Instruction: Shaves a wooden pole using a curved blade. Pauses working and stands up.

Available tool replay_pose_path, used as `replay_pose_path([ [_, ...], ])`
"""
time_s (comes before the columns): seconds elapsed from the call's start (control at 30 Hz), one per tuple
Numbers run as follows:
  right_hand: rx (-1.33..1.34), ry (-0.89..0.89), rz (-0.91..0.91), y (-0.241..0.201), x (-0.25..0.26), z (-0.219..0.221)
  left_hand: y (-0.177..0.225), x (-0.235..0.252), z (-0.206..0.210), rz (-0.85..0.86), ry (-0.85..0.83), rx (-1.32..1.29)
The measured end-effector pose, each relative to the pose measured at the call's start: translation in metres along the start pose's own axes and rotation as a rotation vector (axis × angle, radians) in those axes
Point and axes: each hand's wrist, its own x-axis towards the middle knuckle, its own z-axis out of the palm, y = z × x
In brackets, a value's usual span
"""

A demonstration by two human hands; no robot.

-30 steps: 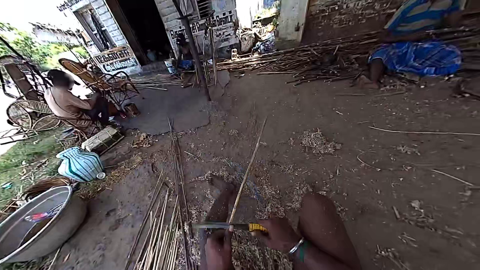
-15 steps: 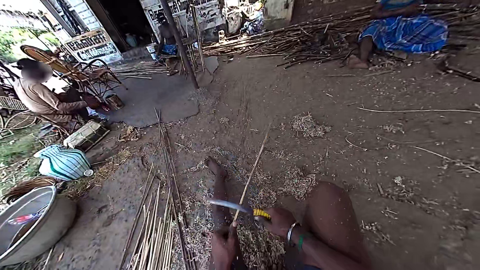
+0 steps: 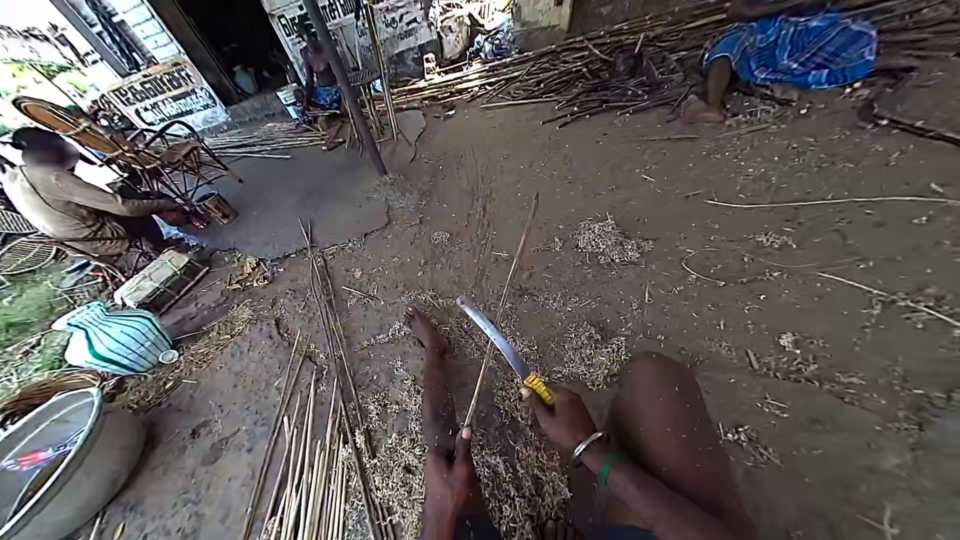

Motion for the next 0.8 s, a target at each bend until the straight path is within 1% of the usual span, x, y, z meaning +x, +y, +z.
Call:
replay_pose_path([
  [0.03, -0.049, -0.048, -0.036, -0.002, -0.004, 0.001, 0.0, 0.0, 0.0, 0.008, -0.005, 0.007],
  [0.07, -0.157, -0.115, -0.101, -0.005, -0.01, 0.001, -0.001, 0.0, 0.0, 0.022, -0.004, 0.007],
  [0.1, -0.204, -0.136, -0.127, -0.006, -0.011, -0.001, -0.001, 0.002, 0.0, 0.035, -0.007, 0.008],
  [0.13, -0.166, -0.092, -0.096, -0.005, -0.008, -0.004, 0.002, 0.004, -0.001, 0.037, -0.015, 0.005],
  [0.17, -0.068, -0.026, -0.035, -0.003, -0.003, -0.007, 0.004, 0.005, -0.002, 0.04, -0.021, -0.004],
  [0.2, 0.027, 0.025, -0.013, -0.002, 0.0, -0.006, 0.005, 0.006, -0.002, 0.041, -0.028, -0.014],
  [0.23, 0.017, 0.0, -0.029, -0.004, -0.001, -0.004, 0.005, 0.006, -0.003, 0.039, -0.037, -0.019],
  [0.3, -0.102, -0.09, -0.068, -0.008, -0.008, -0.005, -0.001, 0.005, -0.003, 0.049, -0.044, -0.03],
  [0.33, -0.089, -0.073, -0.041, -0.007, -0.006, -0.01, -0.003, 0.007, -0.003, 0.066, -0.044, -0.046],
  [0.4, 0.03, -0.011, 0.009, -0.003, 0.0, -0.013, -0.004, 0.01, -0.002, 0.074, -0.039, -0.06],
  [0.43, 0.009, -0.05, -0.014, -0.005, -0.004, -0.009, -0.005, 0.008, -0.002, 0.072, -0.037, -0.053],
  [0.5, -0.171, -0.185, -0.085, -0.013, -0.016, -0.004, -0.007, 0.006, -0.003, 0.076, -0.039, -0.043],
  [0.53, -0.159, -0.172, -0.063, -0.013, -0.015, -0.005, -0.006, 0.008, -0.002, 0.079, -0.039, -0.047],
  [0.6, 0.006, -0.041, 0.034, -0.007, -0.007, -0.004, -0.005, 0.01, -0.001, 0.065, -0.05, -0.052],
  [0.63, 0.036, -0.018, 0.022, -0.005, -0.006, 0.001, -0.006, 0.009, -0.001, 0.061, -0.06, -0.052],
  [0.7, -0.13, -0.127, -0.085, -0.009, -0.015, 0.005, -0.008, 0.007, -0.002, 0.062, -0.069, -0.053],
  [0.73, -0.146, -0.129, -0.086, -0.009, -0.016, 0.003, -0.008, 0.009, -0.002, 0.071, -0.069, -0.056],
  [0.8, -0.002, -0.029, 0.013, -0.006, -0.009, -0.002, -0.007, 0.011, -0.001, 0.07, -0.07, -0.047],
])
